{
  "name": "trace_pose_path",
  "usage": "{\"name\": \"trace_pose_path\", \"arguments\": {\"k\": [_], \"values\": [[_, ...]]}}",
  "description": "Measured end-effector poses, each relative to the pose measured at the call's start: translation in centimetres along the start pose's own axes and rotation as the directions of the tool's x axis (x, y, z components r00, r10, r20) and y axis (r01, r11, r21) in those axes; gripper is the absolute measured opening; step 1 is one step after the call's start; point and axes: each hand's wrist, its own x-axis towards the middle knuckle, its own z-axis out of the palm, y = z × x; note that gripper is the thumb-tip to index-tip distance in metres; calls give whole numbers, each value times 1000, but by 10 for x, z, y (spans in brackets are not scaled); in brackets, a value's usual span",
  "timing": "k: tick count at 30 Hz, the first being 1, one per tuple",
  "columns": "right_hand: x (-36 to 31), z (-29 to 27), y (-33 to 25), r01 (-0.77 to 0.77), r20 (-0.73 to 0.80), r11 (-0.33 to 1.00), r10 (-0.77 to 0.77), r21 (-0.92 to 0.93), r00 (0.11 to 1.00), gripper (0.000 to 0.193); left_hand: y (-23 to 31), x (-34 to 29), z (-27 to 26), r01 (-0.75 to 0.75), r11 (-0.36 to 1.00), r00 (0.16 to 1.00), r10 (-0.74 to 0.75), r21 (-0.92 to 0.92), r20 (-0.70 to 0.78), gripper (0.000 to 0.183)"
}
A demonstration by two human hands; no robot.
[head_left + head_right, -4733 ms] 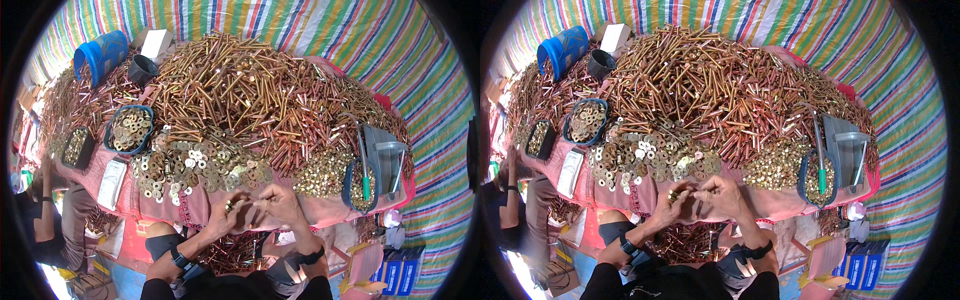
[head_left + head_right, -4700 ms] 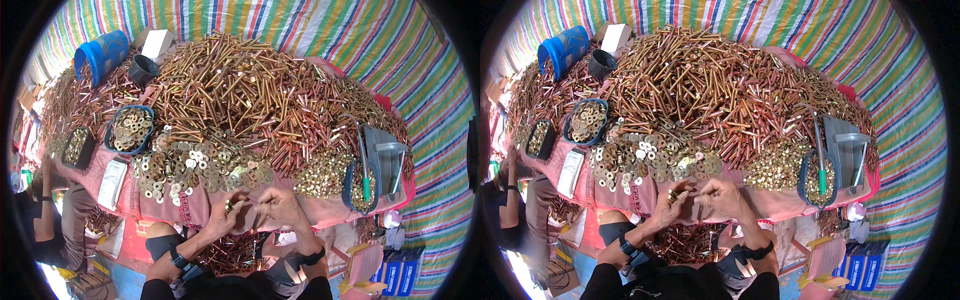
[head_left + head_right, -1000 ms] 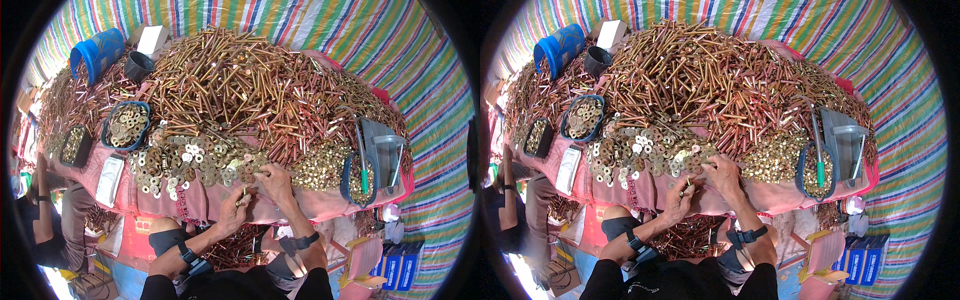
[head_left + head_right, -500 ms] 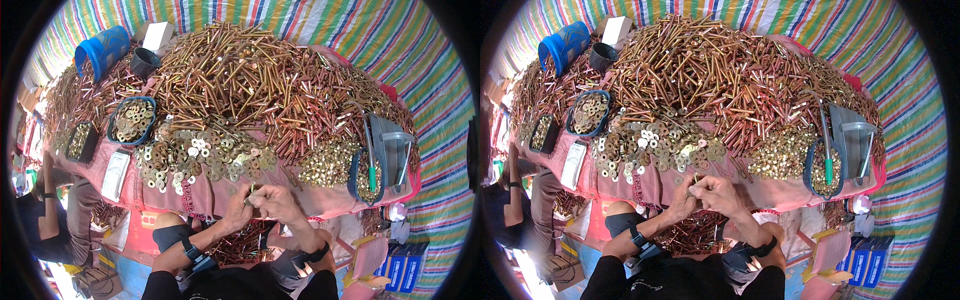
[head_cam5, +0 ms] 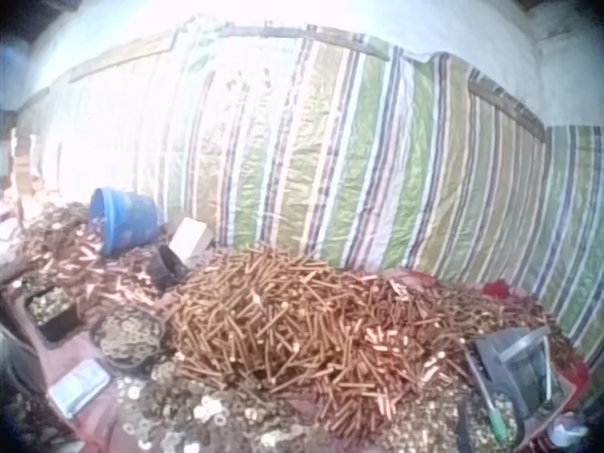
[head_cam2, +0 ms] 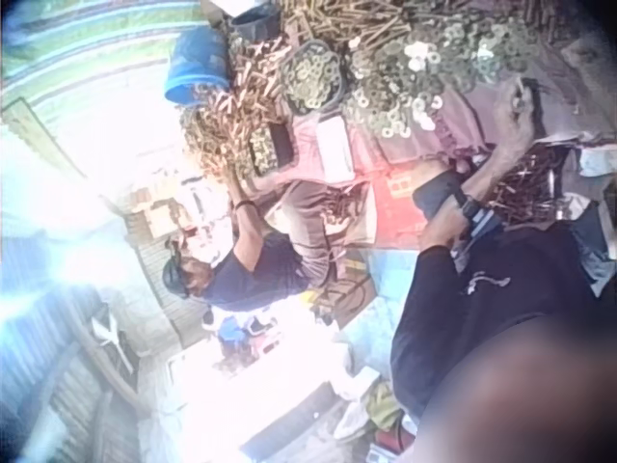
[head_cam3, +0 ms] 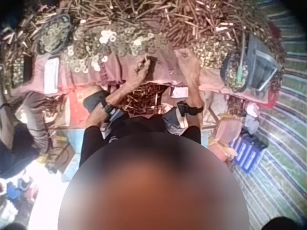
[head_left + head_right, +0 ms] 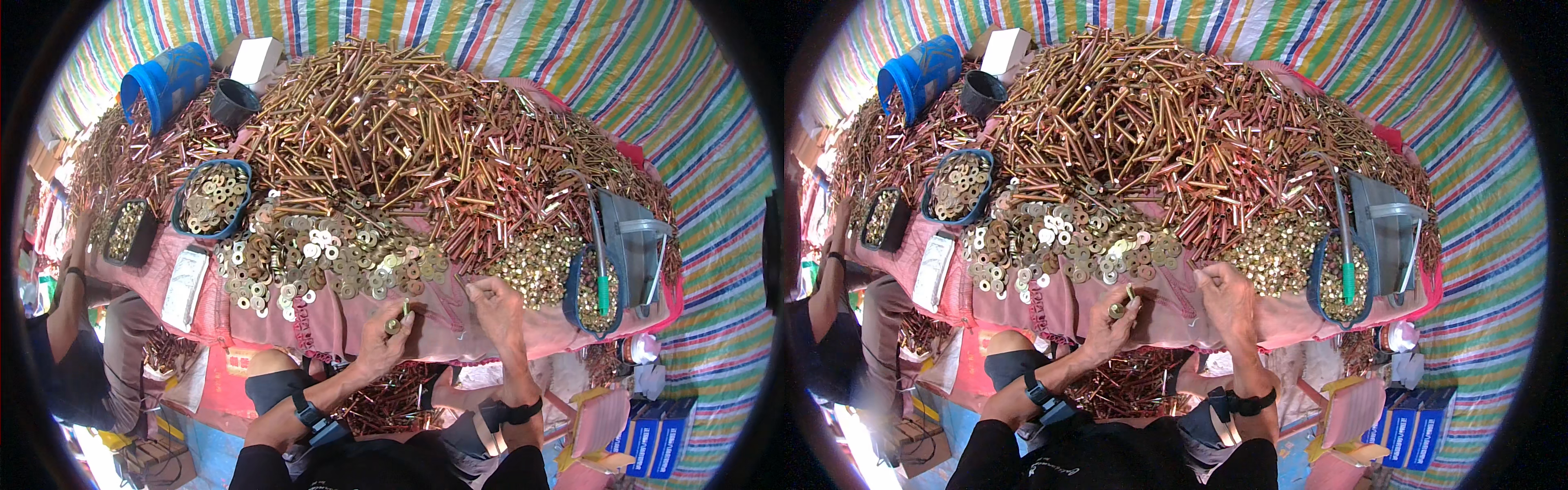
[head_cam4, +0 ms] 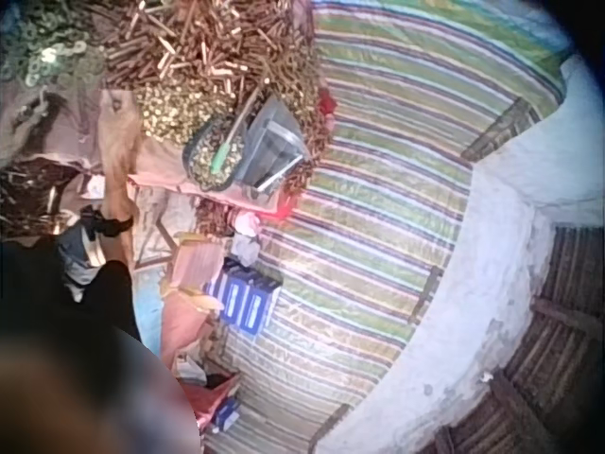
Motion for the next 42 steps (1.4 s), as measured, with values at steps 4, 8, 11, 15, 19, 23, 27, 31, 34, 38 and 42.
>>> {"name": "trace_pose_path", "arguments": {"k": [4,8,11,15,19,23,27,31,34,38,42], "values": [[6,-12,29,1,-3,978,-2,-207,1000,20,-3,-3,-1,169,979,986,-168,-117,21,27],[8,-4,37,78,55,949,-64,-305,996,25,-2,-5,3,194,932,977,-211,-307,-26,44],[9,1,34,93,117,898,-47,-430,992,27,-1,-4,2,40,980,996,-53,-194,-66,58],[8,3,26,152,184,837,-62,-526,981,29,0,-3,0,18,970,997,-35,-243,-65,59],[7,2,22,220,207,813,-125,-539,970,30,2,-4,3,92,904,994,-111,-418,-23,50],[6,-5,20,81,265,997,-81,12,961,22,-6,-2,2,-80,983,996,72,-167,-52,29],[2,-10,5,55,286,940,-158,337,945,16,-12,-2,4,-57,984,996,45,-168,-75,20],[-3,-21,-19,-27,415,957,-100,288,904,17,-8,-4,2,-69,987,996,60,-147,-66,22],[-6,-23,-30,50,374,956,-161,288,913,18,-1,-7,0,-14,984,998,4,-175,-59,21],[-3,-23,-35,270,317,926,-347,263,883,16,6,-6,-2,27,978,999,-35,-208,-37,19],[-4,-20,-38,223,321,899,-353,376,879,12,7,-4,-2,-13,988,999,8,-156,-33,17]]}}
